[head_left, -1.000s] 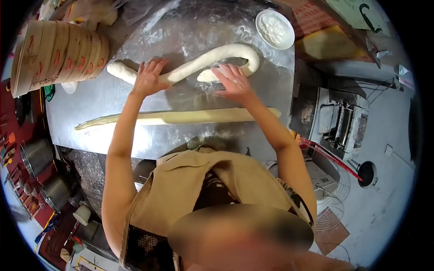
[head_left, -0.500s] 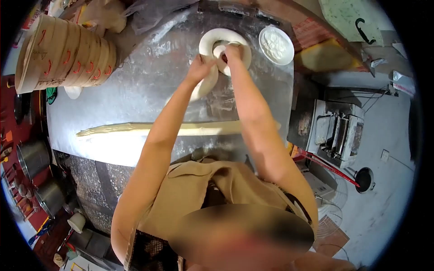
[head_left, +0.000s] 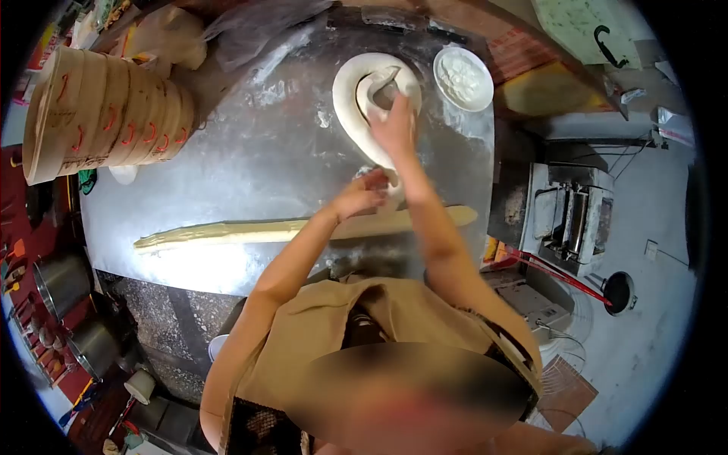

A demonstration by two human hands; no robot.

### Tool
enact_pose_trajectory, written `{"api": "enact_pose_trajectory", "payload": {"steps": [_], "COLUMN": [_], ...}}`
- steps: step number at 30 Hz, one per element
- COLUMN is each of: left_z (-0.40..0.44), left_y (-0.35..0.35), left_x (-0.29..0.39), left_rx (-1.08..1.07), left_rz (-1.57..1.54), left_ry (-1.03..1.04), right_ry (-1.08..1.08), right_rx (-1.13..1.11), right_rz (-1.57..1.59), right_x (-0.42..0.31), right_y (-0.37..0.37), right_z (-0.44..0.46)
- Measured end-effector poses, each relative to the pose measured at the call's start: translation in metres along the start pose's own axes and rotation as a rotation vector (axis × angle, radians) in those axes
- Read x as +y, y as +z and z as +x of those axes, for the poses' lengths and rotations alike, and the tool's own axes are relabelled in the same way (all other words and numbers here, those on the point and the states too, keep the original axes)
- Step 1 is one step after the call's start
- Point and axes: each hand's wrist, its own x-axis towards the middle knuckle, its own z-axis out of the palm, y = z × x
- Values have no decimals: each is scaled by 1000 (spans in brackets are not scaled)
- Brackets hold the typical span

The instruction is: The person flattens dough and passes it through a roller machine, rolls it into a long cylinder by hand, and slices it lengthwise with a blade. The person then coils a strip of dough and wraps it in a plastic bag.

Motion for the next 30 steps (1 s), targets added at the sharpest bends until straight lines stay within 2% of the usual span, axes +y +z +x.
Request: {"api": "enact_pose_trajectory", "payload": {"steps": [1,2,3,4,5,6,7,8,9,11,12,13,15,17,18,19,21,22,23,24,25,26,27,28,29,30], "left_z": [6,17,28,30,35,41,49,61,75,105,116,122,136,124,129,140,164,158,158,159,159,155,151,151,151,155], "left_y": [-7,-24,-36,-33,-21,-8,1,5,9,11,9,7,9,45,42,33,16,17,12,6,1,1,2,0,1,3], "left_x": [0,4,9,27,45,61,79,89,96,108,112,117,119,142,129,116,99,100,99,101,103,112,120,123,126,129], "left_rx": [-4,-26,-49,208,492,779,685,580,574,180,179,259,339,522,687,688,1100,989,985,807,623,420,416,330,243,206], "left_rz": [-8,148,308,694,910,1117,1267,1409,1412,1867,1868,1886,1900,1718,1729,1728,1693,1733,1734,1798,1847,1850,1849,1833,1815,1819], "left_ry": [-2,-20,-38,131,356,587,763,938,937,948,953,938,923,342,493,484,481,461,458,591,719,624,627,627,624,484], "right_ry": [-86,-43,-39,-37,-34,-27,-22,-18,-66,-114,-149,-184,-223,-258,-347,-436,-610,-605,-565,-524,-522,-270,-17,-11,221,453], "right_rx": [24,36,64,92,91,-11,-110,-108,-195,-275,-359,-442,-439,-445,-353,-260,48,40,97,160,163,165,164,166,184,201], "right_rz": [17,-129,-78,-25,-24,-131,-237,-234,-138,-42,-104,-167,-171,-170,-181,-192,-159,-159,-305,-450,-452,-282,-111,-114,-16,82], "right_x": [17,21,37,56,63,69,73,82,92,104,108,109,109,116,126,135,139,135,131,129,128,125,123,124,128,131], "right_y": [2,-7,-7,-6,-8,-9,-11,-14,-19,-31,-39,-46,-53,-52,-50,-48,-64,-72,-79,-84,-83,-80,-75,-65,-50,-38], "right_z": [-32,-63,-88,-108,-121,-132,-134,-132,-129,-124,-122,-120,-115,-109,-98,-84,-49,-40,-30,-24,-26,-30,-34,-33,-28,-23]}}
